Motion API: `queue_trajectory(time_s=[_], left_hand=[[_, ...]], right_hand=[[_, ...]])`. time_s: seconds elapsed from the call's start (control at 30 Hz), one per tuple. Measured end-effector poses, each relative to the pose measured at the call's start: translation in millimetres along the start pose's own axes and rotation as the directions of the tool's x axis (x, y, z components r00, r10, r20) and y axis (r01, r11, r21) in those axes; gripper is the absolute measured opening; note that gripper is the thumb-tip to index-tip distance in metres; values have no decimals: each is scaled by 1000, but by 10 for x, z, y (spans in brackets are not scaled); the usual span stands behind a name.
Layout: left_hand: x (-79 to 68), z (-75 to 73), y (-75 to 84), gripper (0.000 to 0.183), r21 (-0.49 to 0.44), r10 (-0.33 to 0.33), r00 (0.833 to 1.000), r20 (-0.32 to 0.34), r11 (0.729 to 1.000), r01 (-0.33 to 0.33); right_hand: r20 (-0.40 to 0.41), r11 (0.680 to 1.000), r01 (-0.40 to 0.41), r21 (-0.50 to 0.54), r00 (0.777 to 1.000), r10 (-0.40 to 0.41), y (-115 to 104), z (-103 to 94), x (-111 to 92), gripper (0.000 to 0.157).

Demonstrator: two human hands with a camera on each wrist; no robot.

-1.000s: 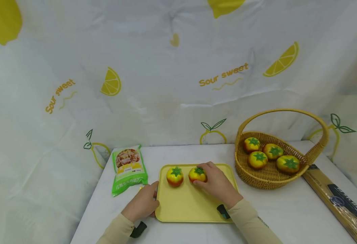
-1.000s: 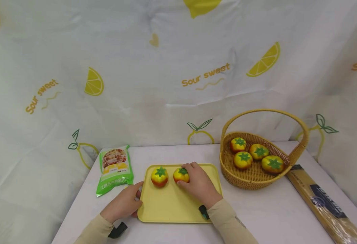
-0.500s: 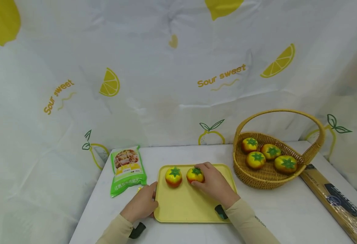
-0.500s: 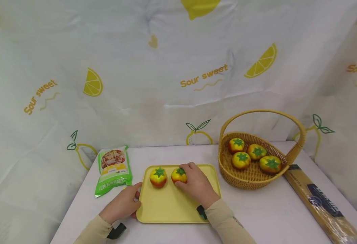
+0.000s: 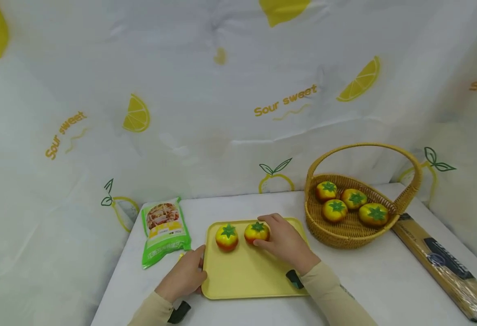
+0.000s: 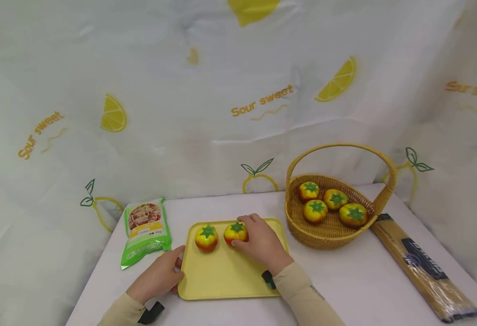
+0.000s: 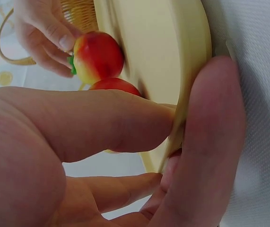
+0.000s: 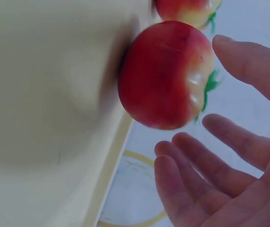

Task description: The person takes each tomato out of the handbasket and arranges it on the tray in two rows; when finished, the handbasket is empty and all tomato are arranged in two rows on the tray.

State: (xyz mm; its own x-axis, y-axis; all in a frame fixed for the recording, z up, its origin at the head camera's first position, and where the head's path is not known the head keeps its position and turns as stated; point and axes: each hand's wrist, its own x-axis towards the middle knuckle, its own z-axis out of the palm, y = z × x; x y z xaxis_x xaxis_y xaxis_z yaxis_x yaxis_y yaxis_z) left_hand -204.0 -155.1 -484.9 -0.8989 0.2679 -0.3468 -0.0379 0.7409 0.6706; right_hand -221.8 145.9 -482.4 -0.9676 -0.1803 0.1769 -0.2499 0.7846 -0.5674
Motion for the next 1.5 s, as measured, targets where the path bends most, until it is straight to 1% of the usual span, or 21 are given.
queue_trajectory(time_s=[0.17, 0.23, 0.33, 0.4, 0.53, 0.63, 0.73, 0.83, 0.93, 1.03, 1.2, 1.5], left_hand=[[-26, 3, -49, 76, 5, 6, 1000, -10, 1000, -6], [-28, -2, -60, 76, 8, 7, 1000, -13, 1000, -7], [-30, -12, -71, 77, 11, 6, 1000, -18, 1000, -5], [-32, -20, -77, 77, 17, 6, 1000, -22, 1000, -6], [-37, -27, -86, 77, 25, 13, 1000, -21, 1000, -12], [-39, -34, -95, 77, 28, 14, 1000, -23, 1000, -13], [-37, -42, -104, 77, 32, 11, 1000, -23, 999, -10], [-32, -40, -107, 77, 34, 15, 1000, -17, 999, -14], [-26, -37, -104, 78, 29, 18, 1000, -13, 999, -18], [-22, -37, -94, 78, 25, 21, 1000, -10, 999, -20], [-18, -39, -65, 78, 31, 19, 1000, -5, 999, -19], [-9, 3, -44, 78, 34, 24, 1000, -3, 999, -23]], right_hand=[[-38, 999, 51, 4, 998, -50, 12, -128, -47, 55], [-60, 998, 70, 4, 996, -70, 54, -222, -84, 53], [-108, 996, 85, -12, 990, -85, 174, -389, -143, 51], [-139, 996, 80, -32, 987, -83, 281, -521, -189, 51], [-195, 993, 48, -109, 978, -68, 564, -806, -306, 49], [-257, 987, 27, -159, 964, -68, 803, -1018, -387, 50], [-300, 980, -26, -197, 953, -35, 1053, -1227, -453, 54], [-292, 968, -101, -231, 956, 30, 1307, -1421, -510, 57], [-231, 956, -165, -242, 967, 109, 1505, -1558, -554, 60], [-177, 948, -209, -239, 969, 169, 1633, -1642, -585, 64], [-118, 933, -247, -263, 968, 223, 1711, -1716, -577, 69], [-66, 904, -290, -316, 957, 283, 1745, -1765, -530, 73]])
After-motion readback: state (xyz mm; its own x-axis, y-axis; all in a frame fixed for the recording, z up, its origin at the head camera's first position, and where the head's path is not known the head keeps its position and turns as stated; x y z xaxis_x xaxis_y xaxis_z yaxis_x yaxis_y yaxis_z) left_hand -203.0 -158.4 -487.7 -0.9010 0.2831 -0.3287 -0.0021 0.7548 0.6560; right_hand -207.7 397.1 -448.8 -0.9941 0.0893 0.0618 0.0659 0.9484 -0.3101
